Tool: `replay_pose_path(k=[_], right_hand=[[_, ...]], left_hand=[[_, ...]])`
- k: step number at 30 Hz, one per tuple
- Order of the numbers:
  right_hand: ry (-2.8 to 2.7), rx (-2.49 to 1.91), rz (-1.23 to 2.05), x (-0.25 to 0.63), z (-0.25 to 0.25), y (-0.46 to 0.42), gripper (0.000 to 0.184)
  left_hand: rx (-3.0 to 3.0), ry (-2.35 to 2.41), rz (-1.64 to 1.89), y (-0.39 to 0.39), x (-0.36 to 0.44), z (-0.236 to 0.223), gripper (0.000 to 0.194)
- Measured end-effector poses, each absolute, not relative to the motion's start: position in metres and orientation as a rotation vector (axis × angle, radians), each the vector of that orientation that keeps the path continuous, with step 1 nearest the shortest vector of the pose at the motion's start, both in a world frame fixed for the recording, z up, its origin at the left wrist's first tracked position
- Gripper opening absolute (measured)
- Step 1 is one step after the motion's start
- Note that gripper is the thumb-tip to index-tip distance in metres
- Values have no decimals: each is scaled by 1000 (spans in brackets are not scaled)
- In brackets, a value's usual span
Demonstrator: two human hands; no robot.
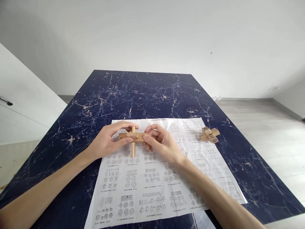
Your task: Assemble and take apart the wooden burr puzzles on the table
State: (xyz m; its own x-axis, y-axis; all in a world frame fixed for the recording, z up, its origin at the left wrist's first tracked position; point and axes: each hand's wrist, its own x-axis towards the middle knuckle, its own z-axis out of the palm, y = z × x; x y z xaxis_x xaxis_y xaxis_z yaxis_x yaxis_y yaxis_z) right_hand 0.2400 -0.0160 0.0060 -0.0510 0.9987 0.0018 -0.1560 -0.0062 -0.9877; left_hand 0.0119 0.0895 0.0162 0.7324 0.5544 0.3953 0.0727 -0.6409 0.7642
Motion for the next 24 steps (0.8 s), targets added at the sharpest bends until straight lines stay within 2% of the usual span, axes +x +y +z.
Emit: replay_pose_path(k=[4,6,15,20,24], right_hand=[[-1080,-1051,1335,241,6,-16,31],[-1056,-1045,1348,243,6,-16,30],[-1029,-1074,1355,244,6,-17,28],[-1039,-1088,1314,244,4,-17,25],[-1044,-1079,1305,243,2,-17,23]], left_hand=[[2170,449,840,90,11,13,52],[2179,462,833,90,11,13,56],[2178,467,824,87,13,18,48],[2180,396,804,87,13,17,52],[2198,339,812,88,15,12,36]])
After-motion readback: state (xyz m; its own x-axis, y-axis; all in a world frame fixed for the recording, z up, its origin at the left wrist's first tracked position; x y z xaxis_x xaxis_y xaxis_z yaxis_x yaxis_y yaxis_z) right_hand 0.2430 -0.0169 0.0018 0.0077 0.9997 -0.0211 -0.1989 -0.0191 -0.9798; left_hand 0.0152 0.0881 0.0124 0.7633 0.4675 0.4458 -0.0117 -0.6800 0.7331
